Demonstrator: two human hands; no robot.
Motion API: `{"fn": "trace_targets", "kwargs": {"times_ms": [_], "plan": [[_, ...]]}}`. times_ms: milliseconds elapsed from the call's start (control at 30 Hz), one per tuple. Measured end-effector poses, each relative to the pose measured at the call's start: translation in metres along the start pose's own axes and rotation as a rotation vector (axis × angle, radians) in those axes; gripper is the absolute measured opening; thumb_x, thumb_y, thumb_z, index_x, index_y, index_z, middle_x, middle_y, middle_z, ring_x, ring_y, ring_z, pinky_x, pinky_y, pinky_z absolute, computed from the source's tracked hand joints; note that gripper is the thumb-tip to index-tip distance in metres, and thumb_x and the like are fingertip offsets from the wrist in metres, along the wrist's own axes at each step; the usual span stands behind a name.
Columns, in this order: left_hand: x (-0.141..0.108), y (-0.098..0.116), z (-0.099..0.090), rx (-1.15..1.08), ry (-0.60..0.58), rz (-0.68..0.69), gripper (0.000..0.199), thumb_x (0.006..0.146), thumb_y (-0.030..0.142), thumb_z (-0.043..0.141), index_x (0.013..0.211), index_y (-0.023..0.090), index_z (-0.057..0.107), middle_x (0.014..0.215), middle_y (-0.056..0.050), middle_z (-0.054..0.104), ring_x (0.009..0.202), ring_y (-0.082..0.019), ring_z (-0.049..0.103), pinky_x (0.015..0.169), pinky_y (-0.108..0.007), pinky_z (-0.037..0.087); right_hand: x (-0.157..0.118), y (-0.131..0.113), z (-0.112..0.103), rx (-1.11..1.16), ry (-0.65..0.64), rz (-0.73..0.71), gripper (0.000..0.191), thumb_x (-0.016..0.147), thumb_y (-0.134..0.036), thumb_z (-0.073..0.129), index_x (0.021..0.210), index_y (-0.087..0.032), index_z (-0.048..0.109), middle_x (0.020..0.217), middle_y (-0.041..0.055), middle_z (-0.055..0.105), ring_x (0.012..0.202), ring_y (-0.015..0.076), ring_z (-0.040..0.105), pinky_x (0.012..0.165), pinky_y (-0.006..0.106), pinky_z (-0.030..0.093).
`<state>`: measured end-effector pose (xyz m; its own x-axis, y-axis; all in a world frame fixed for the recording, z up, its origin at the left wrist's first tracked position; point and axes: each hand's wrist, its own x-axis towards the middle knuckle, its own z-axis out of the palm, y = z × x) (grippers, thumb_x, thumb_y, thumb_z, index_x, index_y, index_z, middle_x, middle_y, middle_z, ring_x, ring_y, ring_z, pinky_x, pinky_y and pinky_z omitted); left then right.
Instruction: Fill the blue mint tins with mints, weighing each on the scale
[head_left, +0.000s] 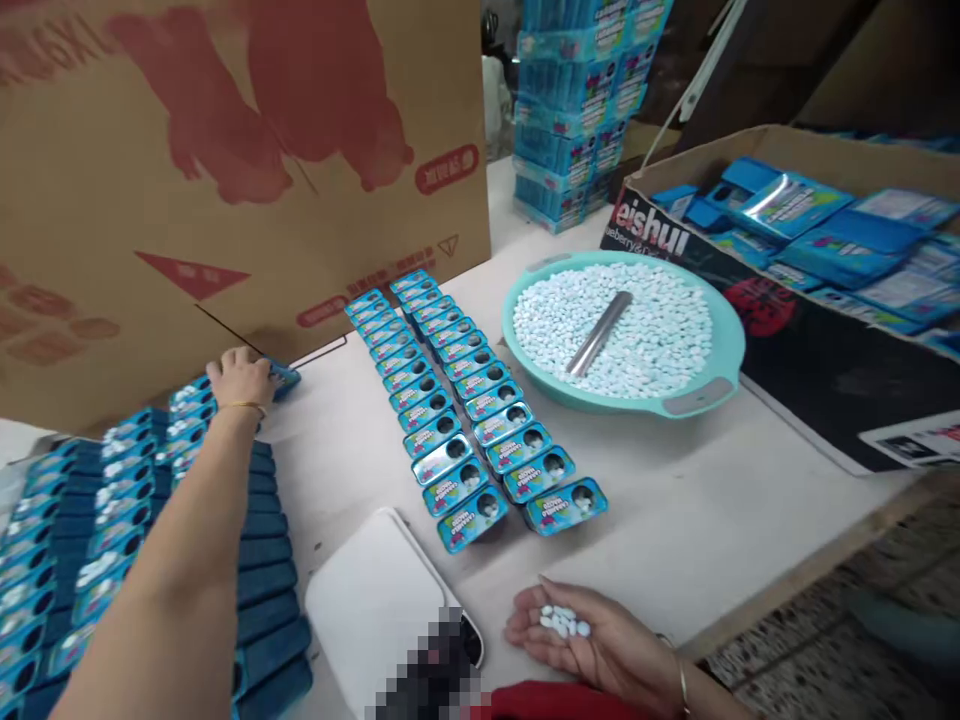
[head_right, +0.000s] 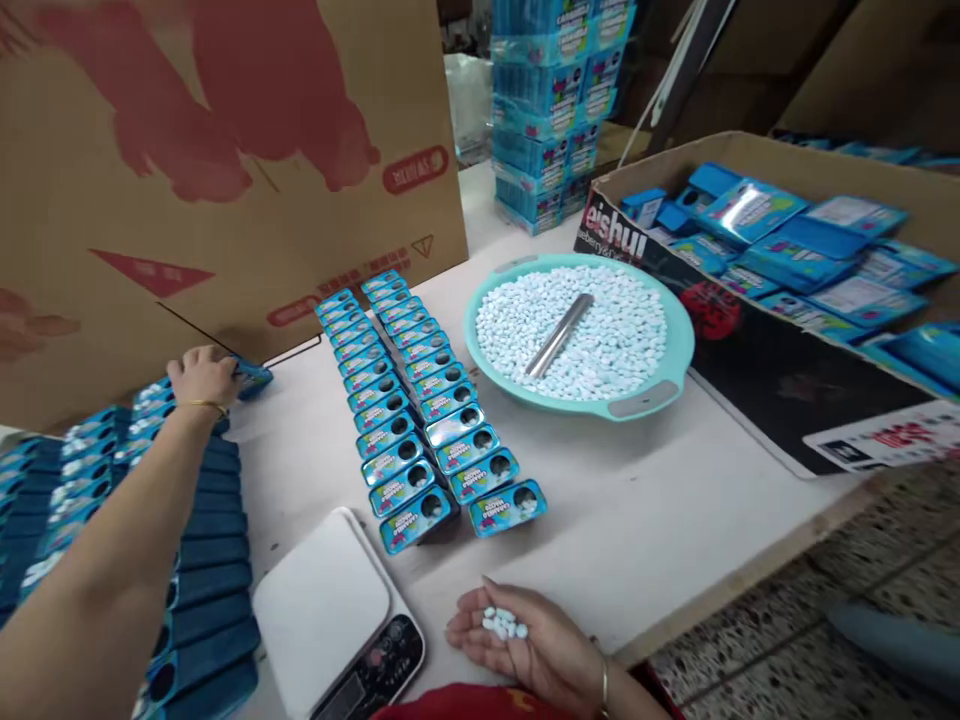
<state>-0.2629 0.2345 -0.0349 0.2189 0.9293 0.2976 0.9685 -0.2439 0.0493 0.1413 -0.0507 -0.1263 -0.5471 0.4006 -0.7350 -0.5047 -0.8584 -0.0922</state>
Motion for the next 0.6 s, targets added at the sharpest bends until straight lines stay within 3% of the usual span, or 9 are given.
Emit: {"fn": "trace_targets", "kwargs": {"times_ms": [67, 167, 267, 333, 400, 467, 600], "plan": [[-0.011, 0.012, -0.014, 0.098, -0.075, -0.030, 0.026, 0.090, 0.036, 0.051, 0.092, 0.012, 0.059, 0.092, -0.004, 0.058, 0.085, -0.017, 0.058, 0.081, -0.040, 0.048, -0.002, 0.000, 0.000, -0.015, 0.015, -0.008, 0.028, 0.084, -0.032, 0.061, 0.088, -0.006, 0.067, 0.090, 0.0162, 0.073, 0.088, 0.0216, 0.070, 0.080, 0.028, 0.052], [-0.054, 0.046, -0.051, 0.248, -0.203, -0.061, 0.031, 0.089, 0.036, 0.047, 0.071, 0.012, 0.054, 0.081, -0.003, 0.051, 0.073, -0.017, 0.055, 0.074, -0.038, 0.046, -0.007, 0.001, -0.002, -0.037, 0.017, 0.003, 0.026, 0.084, -0.030, 0.060, 0.091, -0.005, 0.066, 0.093, 0.0165, 0.072, 0.091, 0.0219, 0.070, 0.083, 0.029, 0.052], [-0.114, 0.102, -0.090, 0.292, -0.325, -0.008, 0.033, 0.085, 0.046, 0.049, 0.069, 0.017, 0.053, 0.085, -0.004, 0.053, 0.067, -0.018, 0.055, 0.061, -0.030, 0.042, -0.011, 0.005, -0.003, -0.041, -0.004, 0.030, 0.025, 0.085, -0.028, 0.060, 0.094, -0.005, 0.064, 0.095, 0.0172, 0.072, 0.093, 0.0218, 0.070, 0.088, 0.029, 0.051], [-0.152, 0.145, -0.104, 0.237, -0.422, 0.051, 0.033, 0.086, 0.047, 0.046, 0.070, 0.020, 0.054, 0.084, -0.004, 0.055, 0.065, -0.017, 0.055, 0.054, -0.028, 0.038, -0.014, 0.008, -0.003, -0.035, -0.017, 0.046, 0.023, 0.085, -0.026, 0.059, 0.095, -0.005, 0.064, 0.095, 0.0175, 0.071, 0.092, 0.0211, 0.070, 0.089, 0.029, 0.050], [-0.183, 0.181, -0.106, 0.191, -0.486, 0.067, 0.029, 0.086, 0.044, 0.048, 0.070, 0.021, 0.056, 0.081, -0.004, 0.057, 0.059, -0.015, 0.055, 0.050, -0.027, 0.035, -0.018, 0.011, -0.002, -0.031, -0.025, 0.056, 0.023, 0.085, -0.024, 0.060, 0.096, -0.004, 0.063, 0.095, 0.0178, 0.071, 0.092, 0.0203, 0.070, 0.089, 0.028, 0.051], [-0.202, 0.204, -0.101, 0.198, -0.522, 0.079, 0.025, 0.086, 0.038, 0.051, 0.070, 0.020, 0.058, 0.079, -0.005, 0.058, 0.057, -0.015, 0.054, 0.050, -0.027, 0.035, -0.023, 0.014, -0.002, -0.037, -0.040, 0.057, 0.022, 0.085, -0.023, 0.060, 0.097, -0.004, 0.063, 0.096, 0.0179, 0.071, 0.092, 0.0197, 0.070, 0.088, 0.027, 0.051], [-0.214, 0.218, -0.097, 0.236, -0.516, 0.062, 0.019, 0.085, 0.033, 0.055, 0.074, 0.018, 0.059, 0.080, -0.006, 0.059, 0.063, -0.018, 0.057, 0.056, -0.029, 0.040, -0.035, 0.018, -0.002, -0.035, -0.084, 0.042, 0.021, 0.087, -0.022, 0.057, 0.098, -0.004, 0.062, 0.097, 0.0178, 0.071, 0.094, 0.0197, 0.069, 0.088, 0.026, 0.051]]}}
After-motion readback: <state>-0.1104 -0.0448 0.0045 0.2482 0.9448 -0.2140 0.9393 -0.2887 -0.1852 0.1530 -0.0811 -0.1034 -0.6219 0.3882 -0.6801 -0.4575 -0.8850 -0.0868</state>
